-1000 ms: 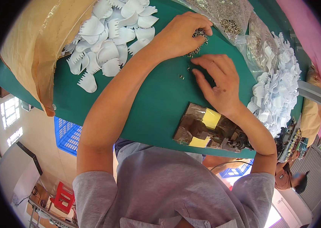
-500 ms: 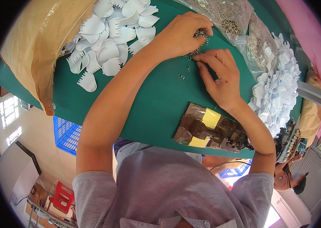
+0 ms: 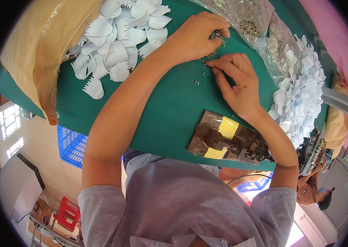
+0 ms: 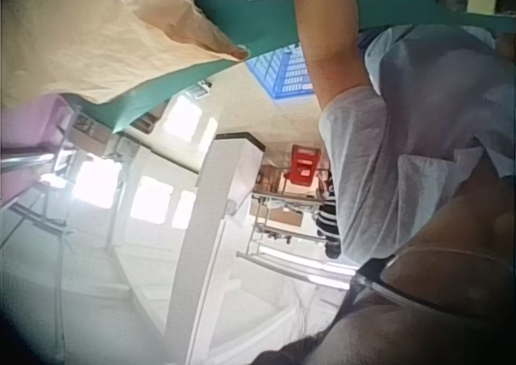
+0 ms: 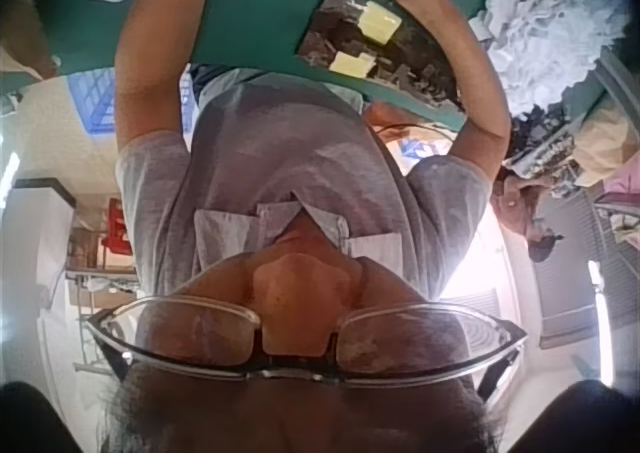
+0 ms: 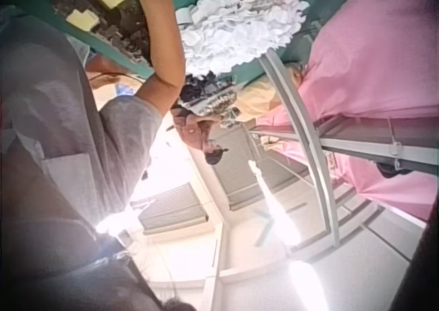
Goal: Sorting small metallic components on a workbench in a factory setting.
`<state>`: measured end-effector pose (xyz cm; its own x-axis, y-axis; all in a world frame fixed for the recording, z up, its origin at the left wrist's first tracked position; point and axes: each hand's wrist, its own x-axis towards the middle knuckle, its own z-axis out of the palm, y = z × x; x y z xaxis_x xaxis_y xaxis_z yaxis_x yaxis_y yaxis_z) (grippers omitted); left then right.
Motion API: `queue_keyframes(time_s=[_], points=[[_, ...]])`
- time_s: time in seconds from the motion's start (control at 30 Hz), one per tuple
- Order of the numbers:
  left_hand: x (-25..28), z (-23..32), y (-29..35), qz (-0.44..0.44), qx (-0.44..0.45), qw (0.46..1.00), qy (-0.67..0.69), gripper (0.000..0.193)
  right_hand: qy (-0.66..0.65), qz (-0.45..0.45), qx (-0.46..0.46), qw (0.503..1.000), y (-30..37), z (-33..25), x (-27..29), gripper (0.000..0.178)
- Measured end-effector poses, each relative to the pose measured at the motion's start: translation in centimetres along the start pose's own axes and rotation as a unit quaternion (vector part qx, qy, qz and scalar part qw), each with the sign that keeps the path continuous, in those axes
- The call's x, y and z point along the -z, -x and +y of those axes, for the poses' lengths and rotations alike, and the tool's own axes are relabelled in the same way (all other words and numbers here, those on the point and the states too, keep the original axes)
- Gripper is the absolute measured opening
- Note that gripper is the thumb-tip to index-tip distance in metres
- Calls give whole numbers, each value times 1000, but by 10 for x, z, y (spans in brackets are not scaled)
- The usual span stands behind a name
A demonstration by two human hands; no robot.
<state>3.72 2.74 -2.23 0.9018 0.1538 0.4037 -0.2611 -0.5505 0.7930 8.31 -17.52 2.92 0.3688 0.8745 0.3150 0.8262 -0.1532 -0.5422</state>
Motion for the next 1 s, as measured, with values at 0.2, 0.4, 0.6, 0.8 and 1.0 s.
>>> queue_keyframes(time_s=[0.2,0.4,0.6,0.8,1.0], points=[[-2,-1,1,14,-12,1000,3,20,19,-34,42,998,1,0,6,28],[-2,-2,1,12,-6,1000,4,21,-13,-12,8,1000,4,-1,1,23],[-3,-2,1,14,-5,1000,6,21,-10,-4,12,1000,1,-3,-1,21],[-3,-1,0,13,-2,1000,7,20,-11,-8,32,999,-5,0,-1,23],[-4,0,0,36,-8,999,34,19,-8,-35,51,998,-4,3,3,25]])
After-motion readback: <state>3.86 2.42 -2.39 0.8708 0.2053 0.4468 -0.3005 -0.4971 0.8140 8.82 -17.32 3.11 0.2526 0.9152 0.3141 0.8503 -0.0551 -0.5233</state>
